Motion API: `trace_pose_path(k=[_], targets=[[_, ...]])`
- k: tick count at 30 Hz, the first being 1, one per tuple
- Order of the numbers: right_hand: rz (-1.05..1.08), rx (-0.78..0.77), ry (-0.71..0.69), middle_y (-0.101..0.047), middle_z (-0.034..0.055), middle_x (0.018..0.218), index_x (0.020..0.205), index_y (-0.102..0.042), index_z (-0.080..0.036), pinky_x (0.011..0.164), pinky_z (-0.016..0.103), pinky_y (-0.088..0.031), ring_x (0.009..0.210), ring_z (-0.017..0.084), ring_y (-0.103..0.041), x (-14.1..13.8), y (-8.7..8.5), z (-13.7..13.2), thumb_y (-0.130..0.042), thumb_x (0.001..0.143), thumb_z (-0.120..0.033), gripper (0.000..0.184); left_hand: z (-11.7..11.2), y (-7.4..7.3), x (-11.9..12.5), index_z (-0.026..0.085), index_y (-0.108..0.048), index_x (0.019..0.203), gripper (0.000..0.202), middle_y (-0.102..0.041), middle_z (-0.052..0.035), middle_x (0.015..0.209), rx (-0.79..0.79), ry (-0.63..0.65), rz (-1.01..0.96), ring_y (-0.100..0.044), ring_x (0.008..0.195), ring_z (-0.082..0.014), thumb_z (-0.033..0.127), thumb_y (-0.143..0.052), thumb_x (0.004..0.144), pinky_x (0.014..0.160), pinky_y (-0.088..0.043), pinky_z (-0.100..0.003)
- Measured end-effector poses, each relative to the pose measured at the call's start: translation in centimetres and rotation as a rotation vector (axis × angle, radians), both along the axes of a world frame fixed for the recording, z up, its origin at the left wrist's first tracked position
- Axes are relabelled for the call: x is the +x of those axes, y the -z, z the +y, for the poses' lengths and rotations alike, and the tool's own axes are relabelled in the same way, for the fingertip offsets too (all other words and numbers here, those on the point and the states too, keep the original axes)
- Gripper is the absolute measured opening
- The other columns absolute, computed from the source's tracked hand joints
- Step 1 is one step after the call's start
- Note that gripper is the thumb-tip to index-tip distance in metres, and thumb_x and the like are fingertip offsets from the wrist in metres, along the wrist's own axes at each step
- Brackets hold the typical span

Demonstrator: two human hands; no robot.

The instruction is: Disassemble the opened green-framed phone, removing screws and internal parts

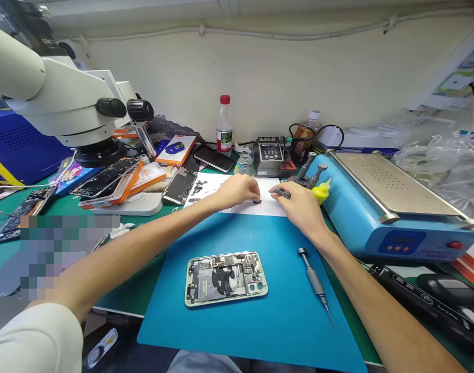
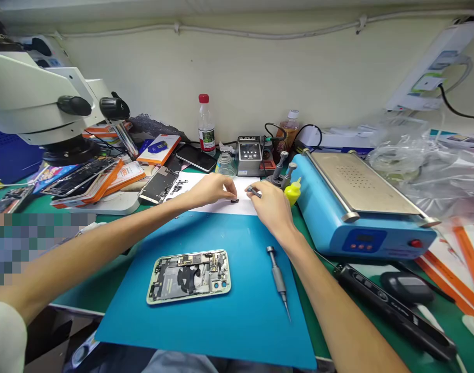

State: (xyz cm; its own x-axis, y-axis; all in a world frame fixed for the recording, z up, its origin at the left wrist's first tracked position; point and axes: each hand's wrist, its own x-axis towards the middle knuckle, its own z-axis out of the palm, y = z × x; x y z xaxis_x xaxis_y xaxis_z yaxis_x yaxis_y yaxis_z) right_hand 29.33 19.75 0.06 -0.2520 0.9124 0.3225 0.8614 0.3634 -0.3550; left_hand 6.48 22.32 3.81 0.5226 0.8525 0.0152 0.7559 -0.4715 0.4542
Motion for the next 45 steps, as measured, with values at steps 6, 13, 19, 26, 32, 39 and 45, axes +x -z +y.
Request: trace_pose_path(k=[6, 13, 19, 26, 32, 39, 45], targets=[[0.037, 0.007, 0.043, -0.076, 0.0088, 0.129, 0.127, -0.075, -0.019, 0.103, 0.046, -0.066, 0.114, 0.023, -0.075, -0.4, -0.4, -0.5, -0.073, 0.110, -0.044, 0.031, -0.6, 0.9, 0.7, 0.019, -0.074, 0.138, 0.034, -0.074, -0.0117, 0.142, 0.054, -0.002, 0.062, -0.075, 0.121, -0.0281, 0.040, -0.075, 0.111, 0.104, -0.067, -0.050], [0.042, 0.011, 0.051, -0.077, 0.0084, 0.127, 0.124, -0.076, -0.018, 0.104, 0.047, -0.065, 0.115, 0.023, -0.075, -0.6, -0.8, -0.7, -0.074, 0.110, -0.043, 0.029, -0.7, 1.0, 0.4, 0.019, -0.074, 0.136, 0.033, -0.075, -0.0114, 0.140, 0.095, 0.016, 0.090, -0.076, 0.120, -0.0276, 0.040, -0.075, 0.111, 0.103, -0.067, -0.049], [0.032, 0.023, 0.036, -0.077, 0.0085, 0.127, 0.125, -0.075, -0.019, 0.103, 0.046, -0.065, 0.114, 0.022, -0.075, -0.4, -0.6, -0.6, -0.073, 0.110, -0.044, 0.029, -1.1, 1.1, 0.0, 0.019, -0.074, 0.135, 0.032, -0.075, -0.0115, 0.140, 0.131, 0.038, 0.089, -0.076, 0.122, -0.0279, 0.039, -0.076, 0.111, 0.105, -0.066, -0.051], [0.013, 0.021, 0.026, -0.076, 0.0091, 0.130, 0.128, -0.075, -0.019, 0.103, 0.046, -0.066, 0.114, 0.023, -0.075, -0.3, -0.4, -0.6, -0.073, 0.110, -0.045, 0.031, -1.2, 1.6, -0.1, 0.019, -0.074, 0.136, 0.032, -0.075, -0.0118, 0.141, 0.151, 0.018, 0.085, -0.075, 0.123, -0.0281, 0.039, -0.076, 0.111, 0.106, -0.066, -0.051], [0.015, 0.005, 0.038, -0.076, 0.0091, 0.130, 0.128, -0.075, -0.019, 0.103, 0.047, -0.066, 0.115, 0.023, -0.075, -0.3, -0.4, -0.6, -0.073, 0.110, -0.044, 0.031, -0.6, 1.7, -0.2, 0.019, -0.075, 0.133, 0.030, -0.077, -0.0111, 0.137, 0.124, 0.009, 0.043, -0.077, 0.120, -0.0271, 0.040, -0.075, 0.111, 0.105, -0.066, -0.050], [0.054, 0.005, 0.060, -0.076, 0.0095, 0.132, 0.130, -0.074, -0.019, 0.104, 0.047, -0.065, 0.116, 0.024, -0.075, -0.1, -0.3, -0.3, -0.073, 0.110, -0.045, 0.033, -0.8, -0.2, -0.6, 0.018, -0.085, 0.115, 0.015, -0.087, -0.0071, 0.116, 0.141, -0.041, -0.073, -0.082, 0.112, -0.0242, 0.022, -0.071, 0.111, 0.107, -0.063, -0.041], [0.121, 0.006, 0.087, -0.080, 0.0088, 0.117, 0.120, -0.078, -0.020, 0.099, 0.044, -0.063, 0.107, 0.024, -0.076, -0.3, -0.8, -0.4, -0.072, 0.108, -0.044, 0.027, -2.3, -3.5, -1.9, 0.018, -0.091, 0.110, 0.021, -0.091, -0.0073, 0.108, 0.187, -0.096, -0.110, -0.084, 0.097, -0.0232, 0.016, -0.070, 0.105, 0.090, -0.060, -0.029]])
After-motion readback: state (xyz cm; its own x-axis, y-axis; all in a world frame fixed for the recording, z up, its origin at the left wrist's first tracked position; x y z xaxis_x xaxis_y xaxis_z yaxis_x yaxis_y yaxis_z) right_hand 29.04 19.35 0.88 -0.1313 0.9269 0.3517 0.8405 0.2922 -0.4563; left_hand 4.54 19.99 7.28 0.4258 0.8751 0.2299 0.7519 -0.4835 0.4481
